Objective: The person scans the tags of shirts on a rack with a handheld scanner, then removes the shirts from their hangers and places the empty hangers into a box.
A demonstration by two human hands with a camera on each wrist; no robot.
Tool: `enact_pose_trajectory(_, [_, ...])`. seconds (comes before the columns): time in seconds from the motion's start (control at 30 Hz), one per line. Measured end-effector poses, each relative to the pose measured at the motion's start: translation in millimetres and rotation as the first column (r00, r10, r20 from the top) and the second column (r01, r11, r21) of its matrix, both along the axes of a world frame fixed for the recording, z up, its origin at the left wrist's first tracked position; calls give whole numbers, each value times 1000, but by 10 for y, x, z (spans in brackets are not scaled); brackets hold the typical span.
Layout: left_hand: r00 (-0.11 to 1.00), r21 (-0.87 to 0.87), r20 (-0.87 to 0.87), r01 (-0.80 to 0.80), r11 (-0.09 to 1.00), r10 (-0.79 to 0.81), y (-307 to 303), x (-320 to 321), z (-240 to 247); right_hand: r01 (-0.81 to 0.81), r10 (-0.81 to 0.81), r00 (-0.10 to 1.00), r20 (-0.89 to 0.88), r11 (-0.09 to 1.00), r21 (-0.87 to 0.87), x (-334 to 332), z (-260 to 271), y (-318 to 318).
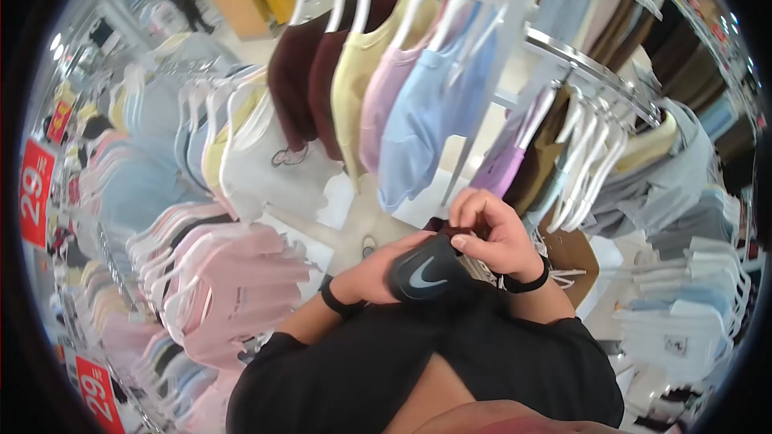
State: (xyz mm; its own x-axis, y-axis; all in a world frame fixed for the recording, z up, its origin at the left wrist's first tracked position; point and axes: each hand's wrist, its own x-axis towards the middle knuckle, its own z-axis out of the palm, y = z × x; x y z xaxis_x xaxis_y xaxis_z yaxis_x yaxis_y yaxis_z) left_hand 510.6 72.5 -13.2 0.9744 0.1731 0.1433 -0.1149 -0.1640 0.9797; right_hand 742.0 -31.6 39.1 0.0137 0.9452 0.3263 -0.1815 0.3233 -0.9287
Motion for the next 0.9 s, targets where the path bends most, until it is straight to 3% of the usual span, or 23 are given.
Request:
enact_pose_trajectory(0.1, [996, -228, -76, -70, 971, 54, -71, -56, 184, 81, -85, 994, -70, 995, -61, 111, -61, -167])
enact_pose_trajectory(0.13, [994, -332, -60, -103, 938, 88, -119, -44, 311, 78, -79, 992, 99, 997, 16, 199, -139, -217])
enact_pose_trajectory(0.2, [998, -60, -4, -64, 996, 64, -66, -33, 434, -4, -29, 933, 360, 996, 90, 312, -204, -302])
enact_pose_trajectory(0.23, [998, 78, 25, -56, 995, 54, -32, -42, 461, -72, 62, 921, 385, 997, 11, 318, -223, -384])
enact_pose_trajectory(0.3, [999, 33, 19, 38, 999, -39, 0, -20, 442, -149, 151, 920, 362, 988, -35, 247, -381, -505])
enact_pose_trajectory(0.37, [993, -78, 30, 113, 990, -111, -7, 38, 441, -106, 70, 849, 523, 994, 38, 136, -474, -551])
enact_pose_trajectory(0.47, [995, -194, 27, 96, 976, -93, -96, 99, 423, -44, 14, 758, 653, 999, 30, 50, -583, -619])
enact_pose_trajectory(0.6, [984, -153, 25, 175, 973, -174, 5, 176, 433, 127, -147, 755, 639, 989, 77, 19, -592, -680])
enact_pose_trajectory(0.67, [988, -243, -14, 145, 959, -153, -28, 218, 558, 229, -273, 767, 581, 962, 150, -6, -509, -739])
enact_pose_trajectory(0.77, [994, -222, 55, 109, 969, -99, 5, 234, 582, 356, -419, 734, 535, 908, 222, -19, -337, -800])
enact_pose_trajectory(0.9, [999, -185, 35, 41, 982, -35, 118, 157, 540, 504, -599, 574, 559, 796, 335, 67, -86, -855])
